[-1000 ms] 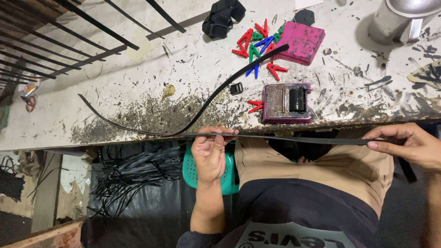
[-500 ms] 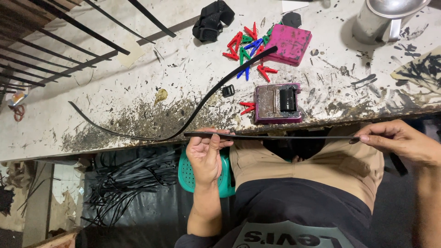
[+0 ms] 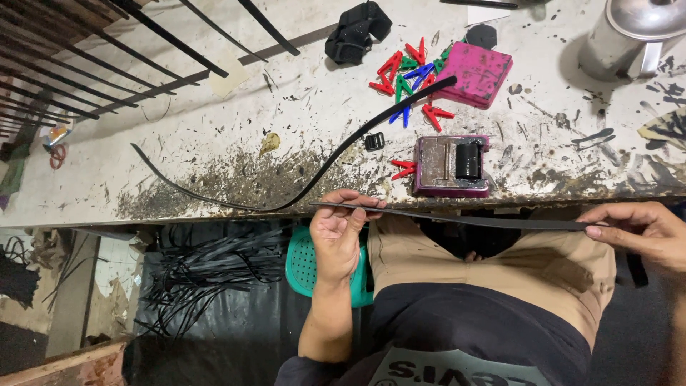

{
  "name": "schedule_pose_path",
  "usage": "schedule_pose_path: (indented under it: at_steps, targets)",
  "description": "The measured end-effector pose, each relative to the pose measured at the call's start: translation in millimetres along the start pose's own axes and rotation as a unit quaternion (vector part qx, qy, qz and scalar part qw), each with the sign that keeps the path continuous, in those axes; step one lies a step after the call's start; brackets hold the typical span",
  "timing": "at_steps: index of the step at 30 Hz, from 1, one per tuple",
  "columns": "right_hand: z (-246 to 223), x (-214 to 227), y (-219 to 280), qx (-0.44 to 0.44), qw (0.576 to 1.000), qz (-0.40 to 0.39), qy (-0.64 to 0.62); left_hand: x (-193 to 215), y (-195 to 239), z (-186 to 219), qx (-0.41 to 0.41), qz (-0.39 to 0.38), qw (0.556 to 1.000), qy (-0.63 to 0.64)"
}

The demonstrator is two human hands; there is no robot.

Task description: Applying dye to the edges of leather strips using a roller applicator and a manual applicator tool on a workbench.

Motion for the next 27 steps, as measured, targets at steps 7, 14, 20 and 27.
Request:
schedule_pose_path:
  at_steps: [7, 14, 20, 27]
  targets:
    - [2, -5, 1, -0.049, 0.996, -0.025, -0.074, -1, -3, 4, 0.023, 0.041, 0.997, -0.062]
    - [-32, -18, 9, -0.059, 0.992, -0.095, -0.049, 18, 2, -12, 0.028, 0.112, 0.99, -0.086]
    - [-49, -26, 15, -0.038, 0.995, -0.089, -0.037, 19, -1, -11, 0.039, 0.12, 0.987, -0.1]
    - [-53, -24, 7, 0.024, 0.989, -0.14, 0.049, 23, -7, -6, 0.024, 0.12, 0.988, -0.09]
Point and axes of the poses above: each hand's wrist, its own y-axis away from the middle knuckle, its own x-axis out of the back of the hand, z = x × y, the point moved 3 cm from there along -y, towards the middle knuckle, and after that the axes turned 5 degrees about -x, right-handed, at the moved point
